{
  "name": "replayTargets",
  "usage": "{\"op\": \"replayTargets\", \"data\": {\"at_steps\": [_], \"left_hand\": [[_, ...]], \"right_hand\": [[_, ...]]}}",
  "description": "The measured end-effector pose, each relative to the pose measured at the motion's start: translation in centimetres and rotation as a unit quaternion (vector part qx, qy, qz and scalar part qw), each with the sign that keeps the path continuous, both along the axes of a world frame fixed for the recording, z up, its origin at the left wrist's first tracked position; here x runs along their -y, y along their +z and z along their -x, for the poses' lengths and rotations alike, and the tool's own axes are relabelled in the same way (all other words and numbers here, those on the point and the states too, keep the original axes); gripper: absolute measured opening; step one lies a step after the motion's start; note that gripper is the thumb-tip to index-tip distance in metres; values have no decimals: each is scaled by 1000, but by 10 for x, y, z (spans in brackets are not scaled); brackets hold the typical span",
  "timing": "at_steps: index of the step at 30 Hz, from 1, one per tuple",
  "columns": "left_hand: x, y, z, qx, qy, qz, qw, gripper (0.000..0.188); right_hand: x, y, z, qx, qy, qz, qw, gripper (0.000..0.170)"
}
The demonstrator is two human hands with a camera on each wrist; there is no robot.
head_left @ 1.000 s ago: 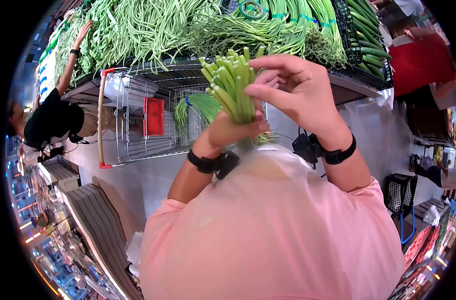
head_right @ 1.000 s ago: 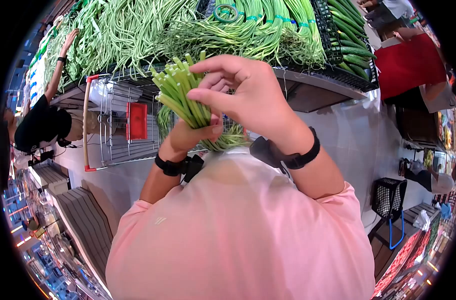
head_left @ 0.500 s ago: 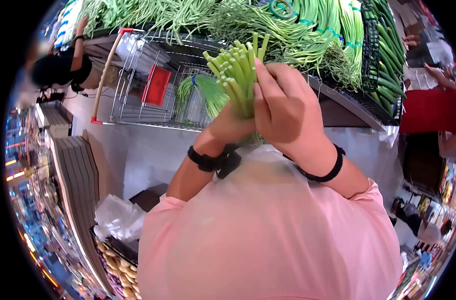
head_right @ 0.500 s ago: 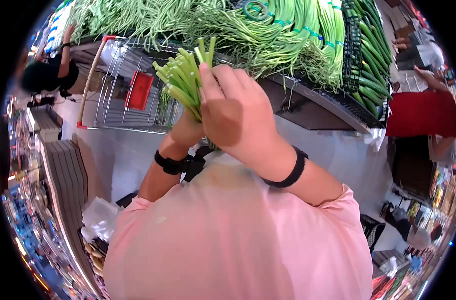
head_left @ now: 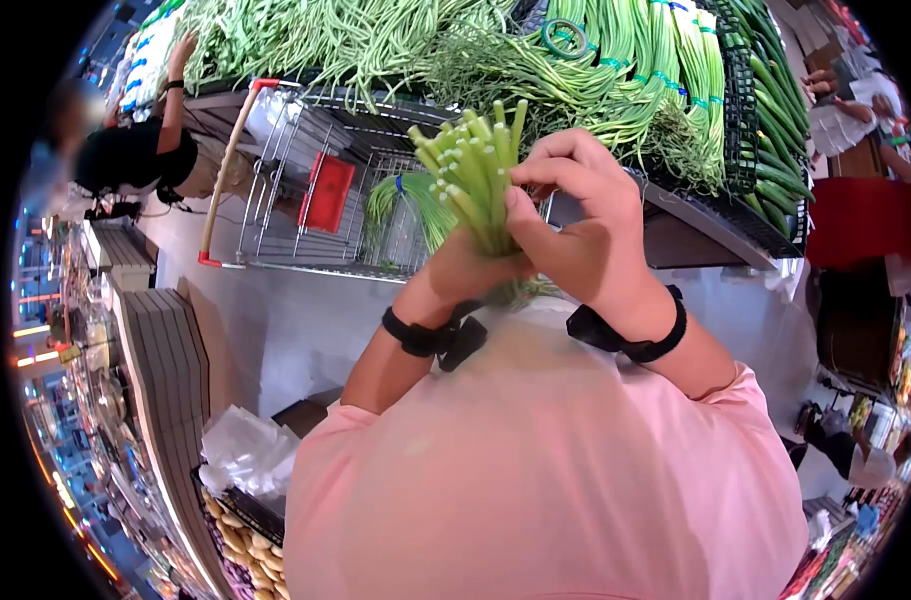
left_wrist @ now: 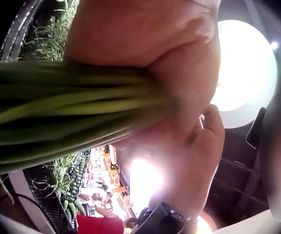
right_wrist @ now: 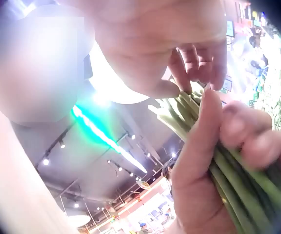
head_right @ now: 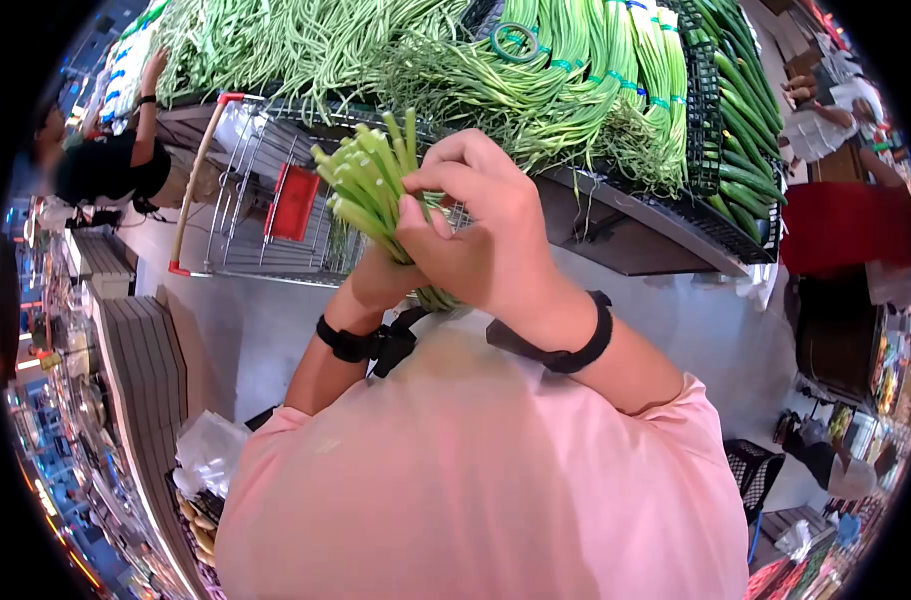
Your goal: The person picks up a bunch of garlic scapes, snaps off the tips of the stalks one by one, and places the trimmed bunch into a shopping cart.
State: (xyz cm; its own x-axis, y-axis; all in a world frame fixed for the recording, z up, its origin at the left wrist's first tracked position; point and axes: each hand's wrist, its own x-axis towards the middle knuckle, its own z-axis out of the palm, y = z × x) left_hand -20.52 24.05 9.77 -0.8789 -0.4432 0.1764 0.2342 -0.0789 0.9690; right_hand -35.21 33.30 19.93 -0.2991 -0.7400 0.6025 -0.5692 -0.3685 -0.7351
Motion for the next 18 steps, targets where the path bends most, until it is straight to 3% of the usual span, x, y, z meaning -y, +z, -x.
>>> {"op": "replayTargets", "data": {"at_steps": [3,6,9,10,13,14,18], "left_hand": [[11,12,-9,40,-62,-125,989,70],[25,39,-9,69,-100,-181,976,67],[41,44,-9,79,-131,-176,972,65],[46,43,-10,83,-143,-167,972,64],[61,41,-14,95,-176,-148,969,62],[65,42,-17,98,-185,-142,967,61],[76,46,-20,112,-213,-127,962,58]], "right_hand": [[5,-9,0,36,31,-10,999,23],[6,-6,-16,211,37,-47,976,50],[25,-14,-39,260,-28,67,963,78],[27,-14,-40,264,20,22,964,88],[31,6,-47,55,119,-124,984,104],[32,7,-59,78,54,-172,980,105],[42,4,-69,-112,-106,-197,968,100]]}}
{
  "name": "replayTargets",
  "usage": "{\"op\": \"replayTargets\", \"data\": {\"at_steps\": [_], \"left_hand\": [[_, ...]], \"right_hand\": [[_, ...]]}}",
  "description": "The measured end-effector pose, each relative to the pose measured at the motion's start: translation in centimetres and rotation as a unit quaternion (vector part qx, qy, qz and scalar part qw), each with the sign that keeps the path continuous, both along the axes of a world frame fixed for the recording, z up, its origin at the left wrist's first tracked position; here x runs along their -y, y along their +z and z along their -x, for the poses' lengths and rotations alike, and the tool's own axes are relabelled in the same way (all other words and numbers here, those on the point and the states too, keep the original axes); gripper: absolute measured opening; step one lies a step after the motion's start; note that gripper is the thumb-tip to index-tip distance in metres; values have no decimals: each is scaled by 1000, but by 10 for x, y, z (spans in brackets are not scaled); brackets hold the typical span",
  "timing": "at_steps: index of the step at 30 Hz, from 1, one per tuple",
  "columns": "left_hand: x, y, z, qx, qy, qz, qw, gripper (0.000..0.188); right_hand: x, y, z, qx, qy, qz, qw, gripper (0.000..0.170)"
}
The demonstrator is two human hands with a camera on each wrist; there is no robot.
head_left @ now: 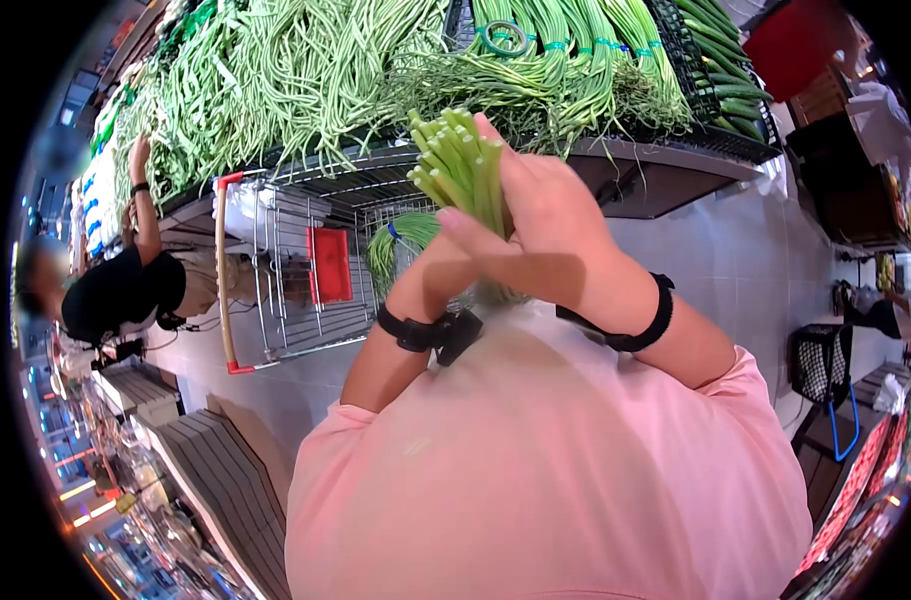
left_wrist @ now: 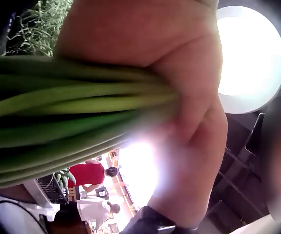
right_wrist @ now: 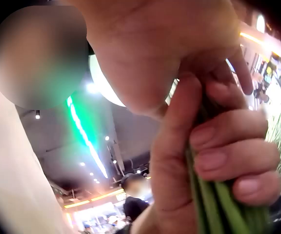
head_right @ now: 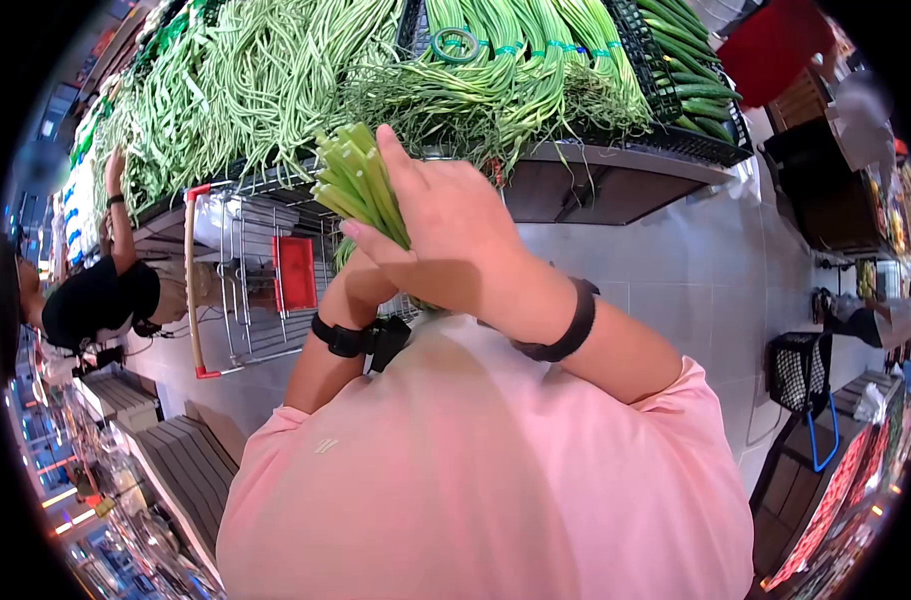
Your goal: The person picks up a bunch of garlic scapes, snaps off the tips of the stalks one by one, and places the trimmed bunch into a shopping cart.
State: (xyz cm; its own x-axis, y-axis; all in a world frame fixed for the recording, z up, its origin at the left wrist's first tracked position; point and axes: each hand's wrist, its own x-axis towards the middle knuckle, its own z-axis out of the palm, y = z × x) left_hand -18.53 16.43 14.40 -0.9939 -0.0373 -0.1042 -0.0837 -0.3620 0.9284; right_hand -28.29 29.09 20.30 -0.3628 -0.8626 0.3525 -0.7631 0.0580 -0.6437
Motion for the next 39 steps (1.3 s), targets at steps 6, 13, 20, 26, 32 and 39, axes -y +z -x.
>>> {"op": "replayTargets", "data": {"at_steps": [6,13,20,26,32,39], "left_hand": [[4,-3,4,9,-41,8,999,54],[-5,-6,14,28,-55,7,998,50],[-38,1,38,50,-29,22,998,43],[-63,-1,53,47,22,8,999,41],[-79,-10,56,33,86,17,996,38],[-84,-12,30,32,161,35,986,40]], "right_hand": [[-2,-3,-19,-31,-93,-19,995,93],[-24,15,25,19,-53,111,992,83],[-55,38,84,-76,81,239,965,42],[-77,43,119,-128,125,189,965,35],[-74,41,137,-82,183,171,965,22],[-50,55,131,-137,284,150,937,18]]}}
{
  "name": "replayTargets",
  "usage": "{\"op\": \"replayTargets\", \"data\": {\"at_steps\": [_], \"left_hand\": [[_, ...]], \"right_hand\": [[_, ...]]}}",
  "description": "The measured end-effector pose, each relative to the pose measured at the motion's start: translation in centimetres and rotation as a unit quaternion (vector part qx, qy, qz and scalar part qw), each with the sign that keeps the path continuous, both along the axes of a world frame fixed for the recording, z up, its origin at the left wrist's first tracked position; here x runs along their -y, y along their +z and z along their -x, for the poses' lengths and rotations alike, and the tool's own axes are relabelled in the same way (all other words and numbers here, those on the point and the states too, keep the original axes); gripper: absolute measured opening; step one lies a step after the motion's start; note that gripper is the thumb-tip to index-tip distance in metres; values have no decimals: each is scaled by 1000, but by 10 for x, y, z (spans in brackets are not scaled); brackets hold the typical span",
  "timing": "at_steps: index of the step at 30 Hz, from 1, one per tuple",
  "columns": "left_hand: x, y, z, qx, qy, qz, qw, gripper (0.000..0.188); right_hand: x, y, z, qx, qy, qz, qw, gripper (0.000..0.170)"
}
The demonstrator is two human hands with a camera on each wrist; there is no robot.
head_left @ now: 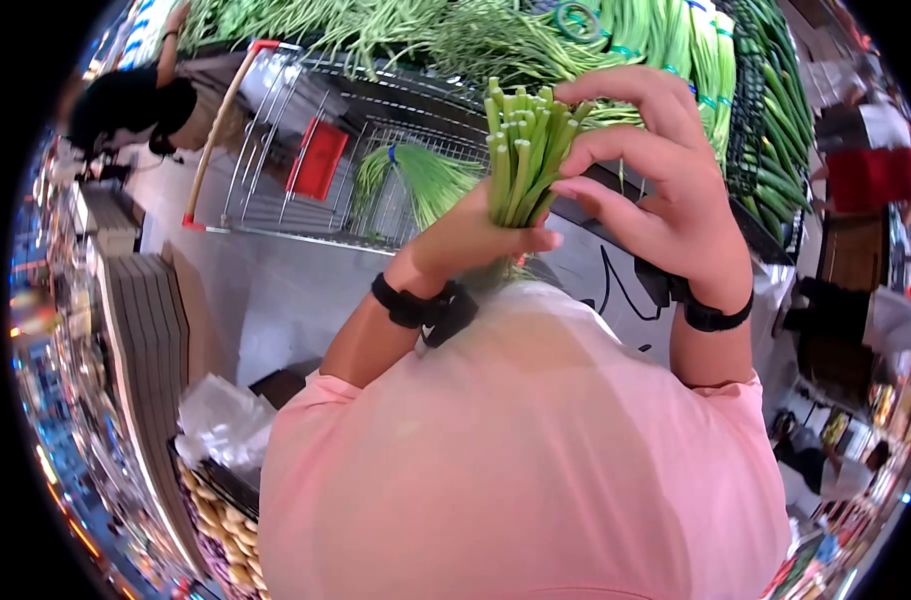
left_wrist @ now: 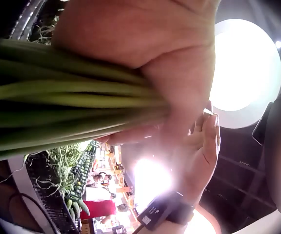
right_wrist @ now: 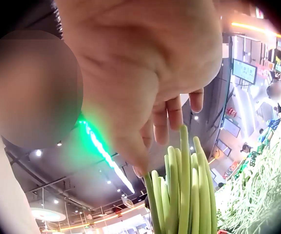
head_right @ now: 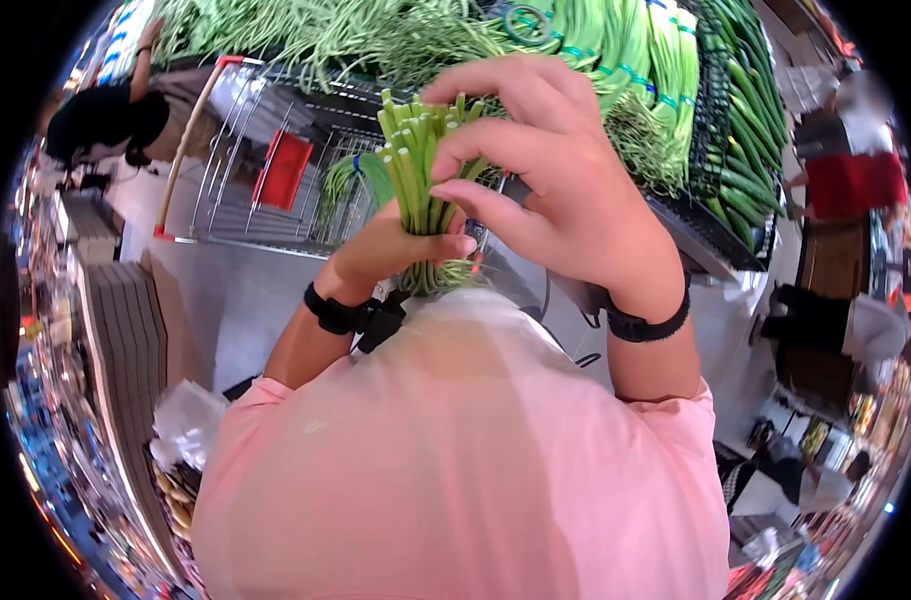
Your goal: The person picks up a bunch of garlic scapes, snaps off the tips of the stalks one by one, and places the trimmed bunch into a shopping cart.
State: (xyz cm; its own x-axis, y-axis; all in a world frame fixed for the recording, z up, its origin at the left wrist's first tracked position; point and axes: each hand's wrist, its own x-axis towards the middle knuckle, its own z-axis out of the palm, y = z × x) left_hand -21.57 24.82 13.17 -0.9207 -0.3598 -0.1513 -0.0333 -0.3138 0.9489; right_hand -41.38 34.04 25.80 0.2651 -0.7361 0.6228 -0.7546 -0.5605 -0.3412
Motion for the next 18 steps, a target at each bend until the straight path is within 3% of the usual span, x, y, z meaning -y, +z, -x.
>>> {"op": "replayTargets", "data": {"at_steps": [3,8,11,14,18], "left_hand": [[-1,1,-10,-17,45,9,999,40],[9,-1,-25,-11,37,9,999,39],[18,4,-32,-15,28,2,1000,37],[29,16,-33,-14,21,14,1000,34],[46,20,-33,20,17,19,999,32]], "right_hand": [[17,-4,-4,10,28,-22,999,18],[42,-10,-17,94,79,-87,989,19],[51,-11,-26,92,45,-81,991,16],[56,-12,-37,182,4,-134,974,15],[63,-15,-59,292,-60,-124,946,37]]}}
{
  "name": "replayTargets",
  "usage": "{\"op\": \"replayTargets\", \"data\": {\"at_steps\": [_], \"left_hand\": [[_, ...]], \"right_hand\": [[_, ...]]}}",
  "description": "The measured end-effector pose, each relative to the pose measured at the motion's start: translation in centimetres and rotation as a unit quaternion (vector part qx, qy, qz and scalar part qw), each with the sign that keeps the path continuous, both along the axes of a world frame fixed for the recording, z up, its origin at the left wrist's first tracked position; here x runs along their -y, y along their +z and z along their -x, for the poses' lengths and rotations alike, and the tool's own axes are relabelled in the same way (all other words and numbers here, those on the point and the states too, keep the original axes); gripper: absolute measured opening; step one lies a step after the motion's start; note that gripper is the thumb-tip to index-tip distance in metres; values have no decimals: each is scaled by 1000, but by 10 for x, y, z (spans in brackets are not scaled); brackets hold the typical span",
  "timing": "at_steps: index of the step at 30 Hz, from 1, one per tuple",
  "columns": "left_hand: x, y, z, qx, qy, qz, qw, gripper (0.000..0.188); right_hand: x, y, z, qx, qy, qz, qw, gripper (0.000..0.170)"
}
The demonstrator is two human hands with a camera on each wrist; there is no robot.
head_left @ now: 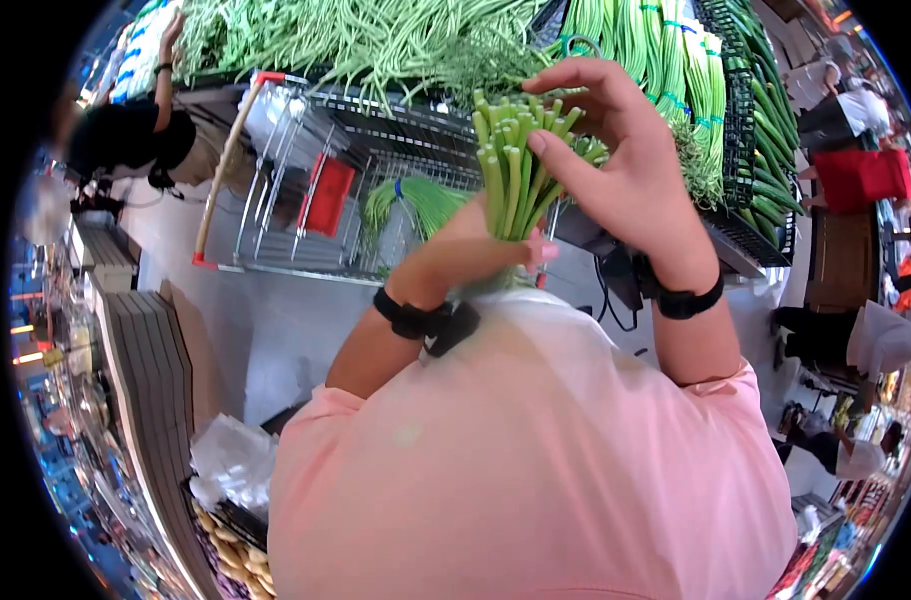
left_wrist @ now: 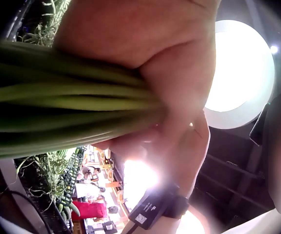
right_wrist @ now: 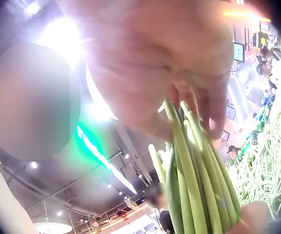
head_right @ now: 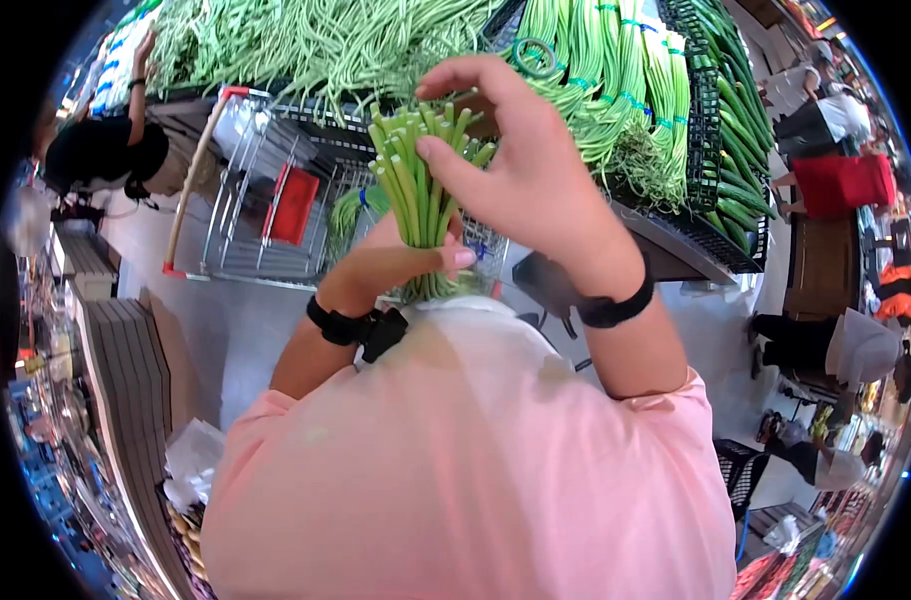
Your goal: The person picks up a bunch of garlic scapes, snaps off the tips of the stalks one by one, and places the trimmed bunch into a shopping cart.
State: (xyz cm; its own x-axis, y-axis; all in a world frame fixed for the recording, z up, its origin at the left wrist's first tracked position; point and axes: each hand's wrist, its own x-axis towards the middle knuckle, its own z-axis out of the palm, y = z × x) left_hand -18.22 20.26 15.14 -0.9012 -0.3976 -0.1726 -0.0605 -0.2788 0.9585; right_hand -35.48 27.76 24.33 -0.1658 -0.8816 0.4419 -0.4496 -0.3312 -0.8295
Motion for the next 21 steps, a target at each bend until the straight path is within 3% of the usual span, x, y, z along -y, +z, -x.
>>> {"op": "replayTargets", "data": {"at_steps": [1,4,5,9,11,12,14,15,20,21], "left_hand": [[7,-4,1,-17,-1,-23,1000,34],[25,-6,4,-38,-7,-59,998,47],[29,3,6,-32,-9,-48,998,56],[35,20,12,-67,-53,-38,996,96],[35,24,15,-81,-77,-41,993,105],[35,25,16,-83,-87,-43,992,105],[33,24,20,-99,-96,-28,990,83],[31,22,23,-113,-93,-13,989,63],[36,-14,27,-82,-203,-70,973,39],[28,-2,31,-77,-190,-45,978,24]], "right_hand": [[1,-1,-1,6,-9,-27,1000,63],[8,-25,-16,54,-34,87,994,84],[7,-33,-19,80,-29,44,995,97],[0,-35,-28,126,-23,-63,990,85],[-6,-31,-25,120,-38,-99,987,74],[-8,-28,-23,114,-38,-105,987,69],[-11,-21,-15,101,-38,-115,988,58],[-14,-21,-10,83,-31,-115,989,56],[-28,-17,16,35,22,-163,986,50],[-30,-12,18,36,28,-176,983,50]]}}
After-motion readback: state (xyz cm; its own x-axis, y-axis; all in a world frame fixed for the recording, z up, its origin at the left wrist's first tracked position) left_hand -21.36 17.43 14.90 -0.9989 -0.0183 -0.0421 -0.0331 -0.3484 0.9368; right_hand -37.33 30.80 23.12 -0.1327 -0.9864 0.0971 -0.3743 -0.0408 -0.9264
